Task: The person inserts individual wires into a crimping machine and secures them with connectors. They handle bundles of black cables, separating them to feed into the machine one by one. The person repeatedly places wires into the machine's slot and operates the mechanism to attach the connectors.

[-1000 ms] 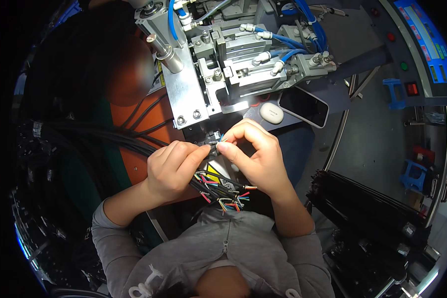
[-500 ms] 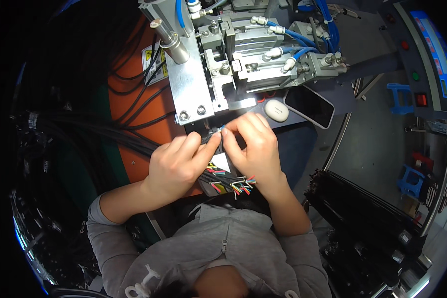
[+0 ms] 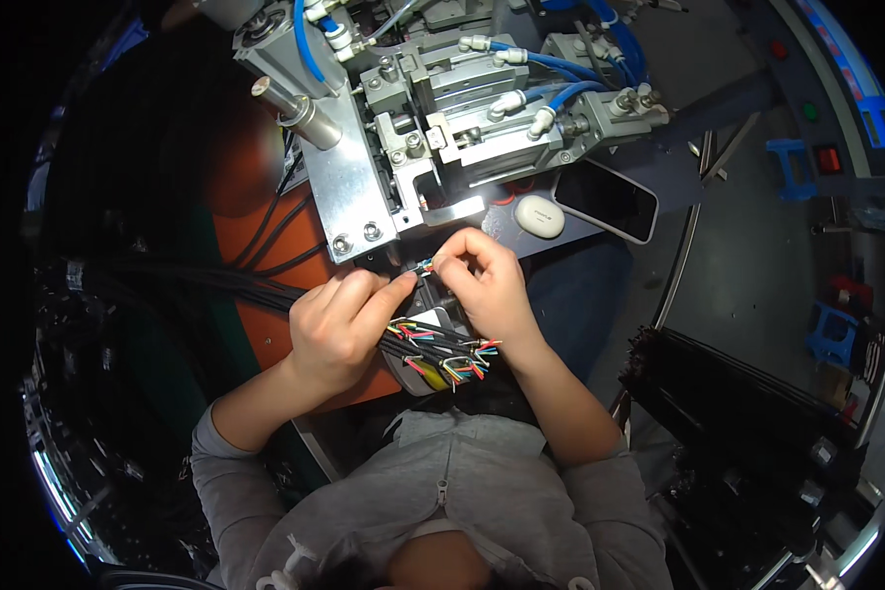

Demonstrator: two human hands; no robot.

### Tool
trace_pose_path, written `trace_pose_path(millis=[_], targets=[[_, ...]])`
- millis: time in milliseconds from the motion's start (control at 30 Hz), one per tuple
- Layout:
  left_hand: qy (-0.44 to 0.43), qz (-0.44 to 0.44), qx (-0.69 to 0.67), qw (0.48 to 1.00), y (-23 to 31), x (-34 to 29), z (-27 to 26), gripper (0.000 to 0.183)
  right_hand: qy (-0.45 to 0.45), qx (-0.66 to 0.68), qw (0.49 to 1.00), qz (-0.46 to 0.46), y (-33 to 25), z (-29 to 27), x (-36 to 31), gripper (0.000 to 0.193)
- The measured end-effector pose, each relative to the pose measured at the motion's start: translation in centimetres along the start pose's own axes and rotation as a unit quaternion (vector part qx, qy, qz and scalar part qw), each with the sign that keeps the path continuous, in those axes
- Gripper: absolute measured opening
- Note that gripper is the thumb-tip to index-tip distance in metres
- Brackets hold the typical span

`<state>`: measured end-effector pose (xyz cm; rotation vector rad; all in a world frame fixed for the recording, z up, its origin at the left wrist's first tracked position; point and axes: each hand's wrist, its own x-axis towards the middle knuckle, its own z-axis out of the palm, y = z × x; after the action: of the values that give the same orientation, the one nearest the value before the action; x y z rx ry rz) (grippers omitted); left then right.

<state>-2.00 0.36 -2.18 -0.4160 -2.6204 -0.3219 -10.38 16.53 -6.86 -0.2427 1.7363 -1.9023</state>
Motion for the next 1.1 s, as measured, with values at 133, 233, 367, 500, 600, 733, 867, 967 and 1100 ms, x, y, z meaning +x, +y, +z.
trace_pose_path(millis=[133,233,367,500,600,733,867,967,1100], targets=[[-0.006,-0.005,-0.017,1.0,-0.3,0.3,-0.2,0.023,0.037,-0.132,0.988,-0.07,-0.2,0.4,-0.2,0.009],[-0.009,-0.019,-0.022,1.0,-0.3,0.4,-0.1,0.022,0.062,-0.205,0.955,-0.203,-0.9,1.1,-0.2,0.012],[-0.072,-0.032,0.013,0.997,0.5,0.5,-1.6,0.02,0.036,-0.111,0.992,-0.055,-0.4,0.5,-0.4,0.012],[-0.11,-0.043,0.092,0.989,1.3,0.1,-2.2,0.016,0.062,-0.053,0.983,-0.162,0.2,0.2,-0.3,0.009],[-0.106,-0.062,0.065,0.99,1.0,0.2,-2.3,0.017,-0.009,-0.161,0.953,-0.255,-1.0,-2.0,-0.3,0.014],[-0.076,-0.056,-0.061,0.994,0.0,0.5,-2.1,0.018,-0.17,-0.052,0.942,-0.286,-3.0,-3.2,-1.6,0.028],[-0.019,-0.006,-0.117,0.993,-0.2,1.2,-2.4,0.023,-0.064,0.103,0.963,-0.242,-2.5,-2.8,-2.6,0.02],[0.078,0.079,-0.09,0.99,0.0,1.7,-3.7,0.03,-0.018,0.127,0.964,-0.231,-2.2,-2.7,-2.3,0.015],[0.112,0.09,-0.071,0.987,0.9,1.4,-2.9,0.03,-0.124,-0.029,0.953,-0.276,-3.7,-1.5,-2.1,0.016]])
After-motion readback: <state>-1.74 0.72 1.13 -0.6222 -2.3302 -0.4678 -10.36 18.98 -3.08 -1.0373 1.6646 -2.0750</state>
